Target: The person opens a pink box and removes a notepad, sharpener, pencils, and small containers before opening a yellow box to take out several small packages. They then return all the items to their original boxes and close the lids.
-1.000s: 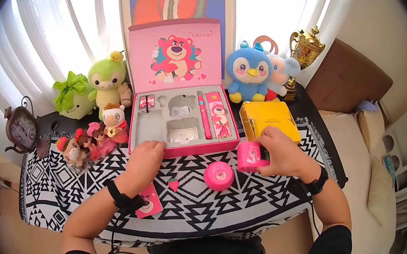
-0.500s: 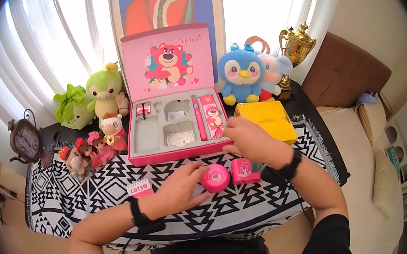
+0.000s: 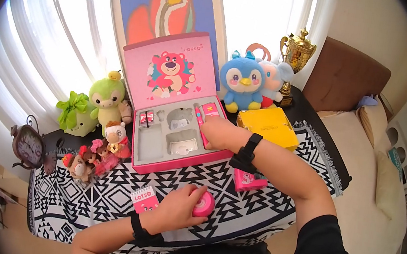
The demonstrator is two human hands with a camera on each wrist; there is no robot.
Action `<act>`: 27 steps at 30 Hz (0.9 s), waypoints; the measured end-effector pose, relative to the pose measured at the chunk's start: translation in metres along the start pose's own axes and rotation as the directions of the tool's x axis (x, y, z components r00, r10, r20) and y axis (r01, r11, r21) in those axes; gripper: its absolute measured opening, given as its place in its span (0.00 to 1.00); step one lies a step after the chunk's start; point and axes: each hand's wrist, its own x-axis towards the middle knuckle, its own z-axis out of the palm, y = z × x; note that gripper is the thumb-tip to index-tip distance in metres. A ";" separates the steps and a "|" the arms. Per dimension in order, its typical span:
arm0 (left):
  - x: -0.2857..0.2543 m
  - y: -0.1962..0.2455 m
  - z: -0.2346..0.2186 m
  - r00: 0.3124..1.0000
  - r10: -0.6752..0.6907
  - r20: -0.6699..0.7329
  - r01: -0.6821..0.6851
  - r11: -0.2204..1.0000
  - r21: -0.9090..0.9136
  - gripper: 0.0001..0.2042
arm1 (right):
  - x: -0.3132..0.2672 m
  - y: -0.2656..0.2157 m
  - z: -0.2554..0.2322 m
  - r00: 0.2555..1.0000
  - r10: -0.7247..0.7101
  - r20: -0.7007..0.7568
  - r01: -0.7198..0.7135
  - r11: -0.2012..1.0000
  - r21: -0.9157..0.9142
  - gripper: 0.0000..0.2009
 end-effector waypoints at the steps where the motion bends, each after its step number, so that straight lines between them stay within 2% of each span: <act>1: -0.004 -0.002 0.001 0.998 0.057 -0.018 -0.056 0.998 0.043 0.39 | 0.001 -0.002 0.000 1.000 -0.003 0.000 0.003 1.000 -0.001 0.21; 3: -0.006 -0.006 -0.001 0.996 0.071 -0.062 -0.067 0.995 0.076 0.39 | 0.002 -0.004 0.001 0.999 -0.009 -0.052 0.008 1.000 -0.018 0.17; 5: -0.001 -0.013 -0.009 0.965 0.128 -0.229 -0.101 0.987 0.125 0.38 | 0.001 -0.004 0.001 0.998 -0.019 -0.061 0.018 1.000 -0.017 0.16; 7: 0.008 -0.021 -0.022 0.955 0.114 -0.274 -0.069 0.983 0.169 0.36 | -0.001 -0.005 0.000 0.997 -0.035 -0.070 0.034 0.999 -0.020 0.15; 9: 0.016 -0.031 -0.032 0.940 0.054 -0.336 0.087 0.917 0.390 0.36 | -0.006 -0.006 0.000 0.993 -0.065 -0.098 0.059 0.997 -0.059 0.14; 10: 0.018 -0.041 -0.029 0.951 -0.031 -0.309 0.147 0.922 0.359 0.37 | -0.009 -0.006 0.003 0.986 -0.096 -0.138 0.086 0.993 -0.077 0.12; 14: 0.021 -0.061 -0.025 0.970 -0.081 -0.229 0.147 0.946 0.288 0.37 | -0.019 -0.009 0.002 0.977 -0.119 -0.175 0.120 0.993 -0.010 0.10; 17: 0.018 -0.062 -0.025 0.971 -0.067 -0.228 0.130 0.953 0.272 0.36 | -0.027 -0.013 0.004 0.975 -0.037 -0.221 0.048 0.998 0.045 0.09; 19: 0.017 -0.063 -0.026 0.970 -0.061 -0.234 0.119 0.962 0.245 0.34 | -0.031 -0.009 0.005 0.938 0.066 -0.340 -0.014 0.988 0.154 0.13; 20: 0.015 -0.061 -0.027 0.956 -0.014 -0.293 0.082 0.972 0.221 0.28 | -0.029 -0.006 0.005 0.924 0.097 -0.370 -0.038 0.986 0.163 0.13; 21: 0.012 -0.058 -0.027 0.958 -0.017 -0.287 0.082 0.973 0.216 0.28 | -0.031 -0.001 0.003 0.926 0.100 -0.364 -0.040 0.985 0.168 0.13; 23: 0.003 -0.049 -0.030 0.928 0.103 -0.358 -0.041 0.983 0.177 0.23 | -0.043 0.001 -0.010 0.812 0.077 -0.578 0.073 0.970 0.232 0.10; 24: -0.005 -0.042 -0.030 0.927 0.117 -0.356 -0.055 0.982 0.179 0.20 | -0.055 -0.004 -0.019 0.687 0.056 -0.725 0.145 0.966 0.212 0.06; 25: -0.013 -0.036 -0.028 0.929 0.114 -0.351 -0.056 0.983 0.172 0.20 | -0.070 -0.012 -0.028 0.692 0.062 -0.720 0.140 0.966 0.218 0.06; 27: -0.029 -0.030 -0.022 0.984 -0.123 -0.129 0.124 0.992 -0.003 0.20 | -0.104 -0.023 -0.036 0.539 0.007 -0.842 0.271 0.945 0.181 0.08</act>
